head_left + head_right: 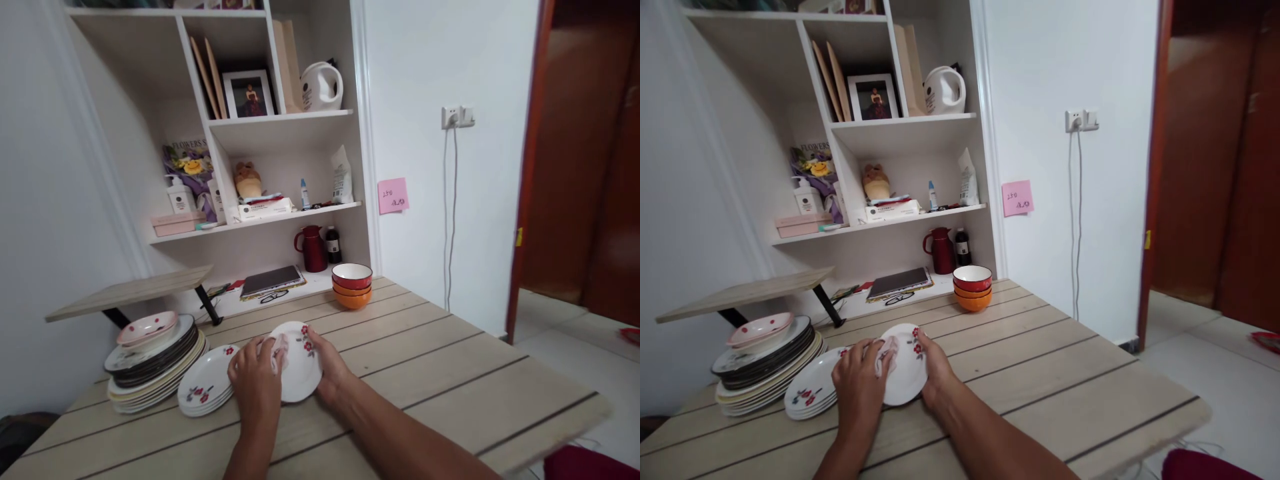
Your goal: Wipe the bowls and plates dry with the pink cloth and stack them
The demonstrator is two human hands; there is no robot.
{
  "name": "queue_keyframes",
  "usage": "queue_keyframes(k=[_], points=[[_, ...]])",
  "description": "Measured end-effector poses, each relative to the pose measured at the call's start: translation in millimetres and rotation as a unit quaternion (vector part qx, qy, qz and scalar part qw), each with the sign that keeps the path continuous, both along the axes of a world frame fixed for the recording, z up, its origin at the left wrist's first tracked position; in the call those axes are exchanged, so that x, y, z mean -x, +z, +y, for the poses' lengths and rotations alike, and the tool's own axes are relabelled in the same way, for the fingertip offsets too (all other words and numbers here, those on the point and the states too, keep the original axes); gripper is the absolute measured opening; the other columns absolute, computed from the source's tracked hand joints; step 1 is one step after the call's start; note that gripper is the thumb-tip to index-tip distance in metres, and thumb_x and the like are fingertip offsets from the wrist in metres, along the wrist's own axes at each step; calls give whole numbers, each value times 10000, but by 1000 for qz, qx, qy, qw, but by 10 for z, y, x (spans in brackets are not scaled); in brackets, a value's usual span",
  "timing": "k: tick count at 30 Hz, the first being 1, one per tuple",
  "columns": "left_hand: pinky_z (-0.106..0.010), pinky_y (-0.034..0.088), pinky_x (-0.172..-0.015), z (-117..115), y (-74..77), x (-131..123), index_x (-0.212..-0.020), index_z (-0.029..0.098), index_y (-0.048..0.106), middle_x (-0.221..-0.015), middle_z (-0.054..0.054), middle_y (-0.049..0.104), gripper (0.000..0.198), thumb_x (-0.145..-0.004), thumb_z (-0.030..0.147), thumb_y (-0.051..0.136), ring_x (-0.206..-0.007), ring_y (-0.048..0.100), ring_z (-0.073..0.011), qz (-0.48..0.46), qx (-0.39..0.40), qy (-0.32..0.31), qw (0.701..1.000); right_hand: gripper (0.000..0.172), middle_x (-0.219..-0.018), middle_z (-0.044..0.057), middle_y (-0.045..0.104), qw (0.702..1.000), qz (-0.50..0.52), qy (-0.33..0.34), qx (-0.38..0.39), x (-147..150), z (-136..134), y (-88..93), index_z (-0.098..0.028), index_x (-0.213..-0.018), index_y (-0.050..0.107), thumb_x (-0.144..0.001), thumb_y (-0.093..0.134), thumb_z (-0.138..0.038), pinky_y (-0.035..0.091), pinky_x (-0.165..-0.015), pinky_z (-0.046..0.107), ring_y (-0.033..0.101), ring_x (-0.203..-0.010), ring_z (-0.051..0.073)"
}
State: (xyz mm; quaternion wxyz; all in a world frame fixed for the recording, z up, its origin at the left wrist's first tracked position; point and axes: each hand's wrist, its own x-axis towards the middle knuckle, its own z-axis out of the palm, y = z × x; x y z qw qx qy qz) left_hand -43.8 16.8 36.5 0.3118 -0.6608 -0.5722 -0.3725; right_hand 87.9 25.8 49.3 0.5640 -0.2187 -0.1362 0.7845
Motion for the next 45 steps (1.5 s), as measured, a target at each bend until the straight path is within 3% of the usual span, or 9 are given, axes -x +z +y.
queue_keyframes(k=[5,10,15,21,27,33,38,45], points=[[-445,433,-899,-62,-17,-147,-1028,224,719,-1073,-94,691,174,-873,268,652,-1003,592,-275,29,-18,-131,991,446,-700,97,751,999,35,17,-6,-103,33,27,-75,-883,676,-977,461,-454,509,-550,239,679,-572,165],[-445,429,-961,-144,-26,-249,-1122,237,684,-1163,-94,658,254,-881,233,606,-1079,578,-264,53,17,-215,975,415,-771,116,760,999,17,50,-4,-52,-43,20,-75,-902,675,-951,522,-457,541,-634,245,722,-683,187],[-514,397,-1022,-154,-16,-245,-1303,254,586,-1372,-141,487,402,-903,293,571,-1246,484,-309,10,5,-199,980,407,-800,118,769,999,33,35,-11,-54,-93,94,-87,-922,686,-961,487,-440,562,-756,307,738,-731,208],[-541,373,-1050,-193,43,-181,-1317,246,549,-1439,-159,370,437,-888,299,613,-1307,422,-336,-24,-27,-188,982,431,-798,108,768,997,79,7,-17,-148,-99,217,-74,-960,691,-965,464,-441,548,-823,343,728,-714,216],[-483,384,-1050,-289,75,-155,-1325,315,555,-1404,-122,446,470,-877,199,637,-1279,476,-291,50,-98,-232,966,498,-799,142,762,996,81,39,-28,-169,-118,249,-49,-971,683,-962,449,-488,549,-809,347,728,-732,230],[-442,416,-972,-314,5,-129,-1166,368,692,-1220,-55,658,389,-892,124,565,-1145,553,-258,115,-25,-247,962,497,-695,117,743,999,12,47,-10,-142,-114,227,-77,-865,686,-942,478,-522,557,-710,315,707,-625,212],[-425,441,-911,-282,-19,-59,-1214,371,673,-1209,-56,657,409,-896,140,562,-1090,563,-258,111,-10,-209,972,458,-666,95,735,999,-5,39,-31,-65,-167,199,-81,-858,688,-969,467,-466,540,-654,273,692,-588,185],[-402,465,-822,-209,-13,66,-1250,332,653,-1149,-88,634,366,-902,231,605,-1027,572,-260,51,2,-96,994,418,-678,83,748,998,-39,47,-14,122,-202,78,-80,-945,704,-969,481,-433,521,-623,257,684,-562,171]])
